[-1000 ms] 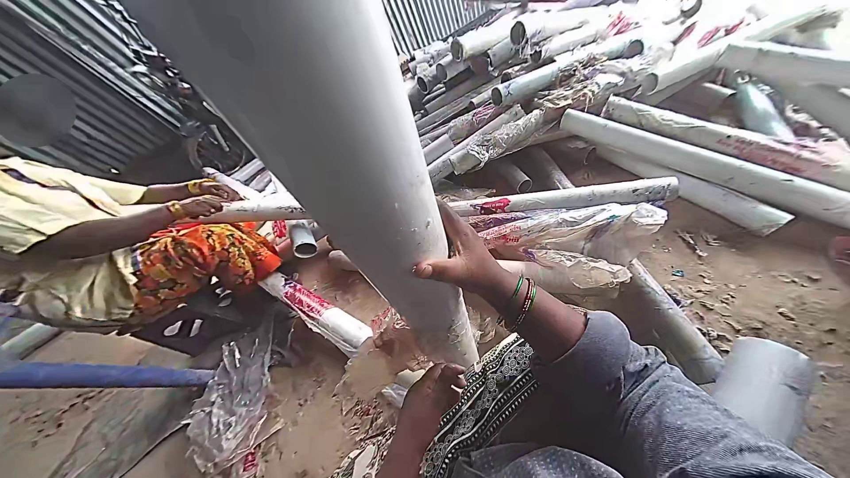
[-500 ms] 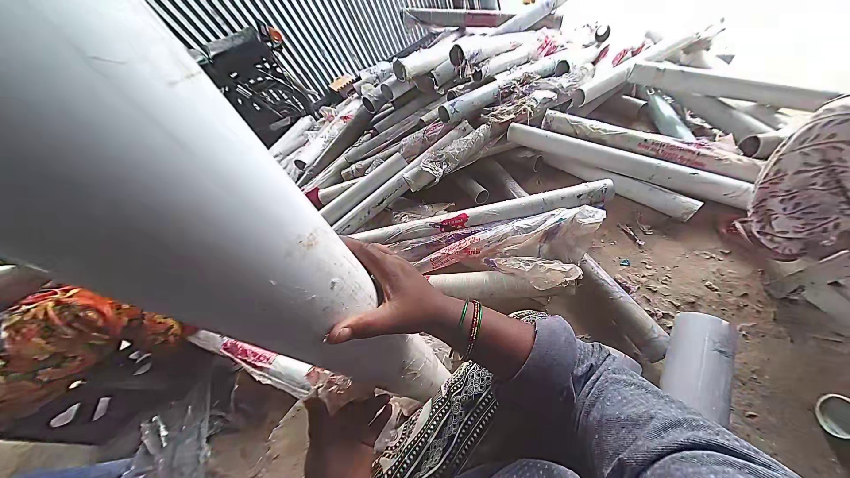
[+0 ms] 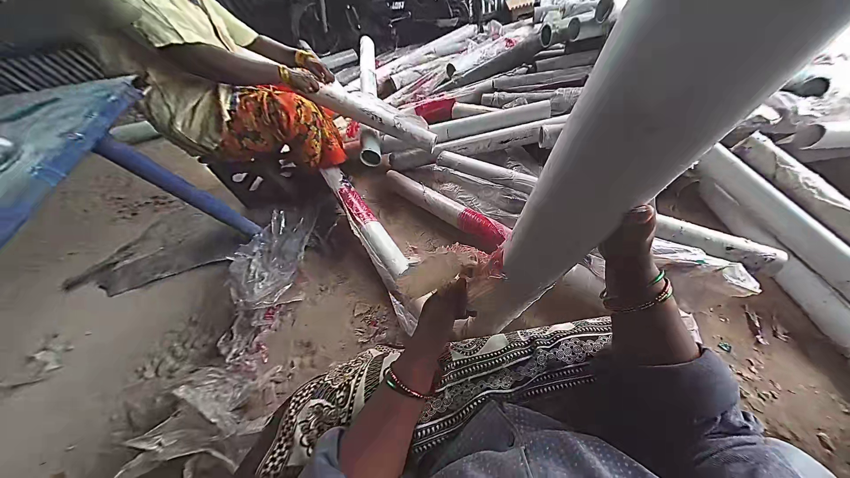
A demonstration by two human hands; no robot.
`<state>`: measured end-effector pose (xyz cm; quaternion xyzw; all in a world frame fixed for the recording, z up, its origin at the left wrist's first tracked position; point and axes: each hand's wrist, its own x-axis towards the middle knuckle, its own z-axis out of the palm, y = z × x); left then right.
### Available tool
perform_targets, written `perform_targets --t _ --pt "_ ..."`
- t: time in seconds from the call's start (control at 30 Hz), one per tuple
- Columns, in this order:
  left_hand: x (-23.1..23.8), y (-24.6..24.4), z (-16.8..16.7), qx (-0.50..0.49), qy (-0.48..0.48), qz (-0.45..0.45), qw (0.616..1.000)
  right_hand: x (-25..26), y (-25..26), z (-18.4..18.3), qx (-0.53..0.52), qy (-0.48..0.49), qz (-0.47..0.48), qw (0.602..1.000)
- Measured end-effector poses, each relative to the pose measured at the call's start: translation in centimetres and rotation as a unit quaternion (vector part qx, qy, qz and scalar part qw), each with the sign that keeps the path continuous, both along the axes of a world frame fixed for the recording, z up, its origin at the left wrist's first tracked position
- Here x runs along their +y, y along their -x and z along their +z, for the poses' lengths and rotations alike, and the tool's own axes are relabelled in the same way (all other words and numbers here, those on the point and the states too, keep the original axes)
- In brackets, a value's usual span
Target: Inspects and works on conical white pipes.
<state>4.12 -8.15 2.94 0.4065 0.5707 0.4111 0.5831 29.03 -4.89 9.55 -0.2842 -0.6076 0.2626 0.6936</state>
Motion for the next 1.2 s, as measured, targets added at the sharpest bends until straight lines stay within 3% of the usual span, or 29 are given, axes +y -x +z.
perform_targets --t 0.17,0.37,0.47,0.63,0.73,0.8,0.9,0.97,1.03,1.1,1.2 --pt "2.1 2.1 -1.0 0.073 0.022 -0.063 0.995 1.0 -0.2 -0.3 0.036 -0.033 0.013 0.999" --pt "4.4 4.7 -1.8 0.238 -0.026 -0.154 0.959 0.3 1.7 0.8 -0.035 -0.1 0.066 0.992" --pt "5.0 5.1 -2.1 0.256 -0.012 -0.171 0.951 0.2 2.0 0.4 -0.04 -0.101 0.106 0.988" --pt "4.1 6.2 -1.7 0.03 0.076 -0.077 0.994 0.0 2.6 -0.3 -0.018 -0.112 0.129 0.985" --pt "3.2 9.1 -0.3 -0.05 0.037 -0.063 0.996 -0.1 2.6 -0.6 -0.017 -0.118 0.11 0.987" --pt "2.9 10.7 1.5 0.01 0.036 -0.035 0.999 -0.2 3.0 -0.3 -0.022 -0.113 0.094 0.989" --pt "2.5 11.9 3.1 0.178 -0.006 0.035 0.983 0.1 2.9 -0.3 -0.014 -0.104 0.066 0.992" --pt "1.7 11.3 3.2 0.127 -0.109 0.076 0.983 0.2 2.7 -0.2 -0.003 -0.108 0.048 0.993" --pt "1.3 8.9 3.9 0.082 -0.225 0.034 0.97 0.1 2.6 -0.3 0.004 -0.107 0.032 0.994" --pt "1.6 5.7 4.7 0.126 -0.293 -0.055 0.946 -0.7 2.6 -0.7 0.025 -0.088 0.018 0.996" --pt "3.1 1.7 4.8 0.192 -0.253 -0.213 0.924 -2.8 3.8 -1.0 0.058 -0.018 0.016 0.998"
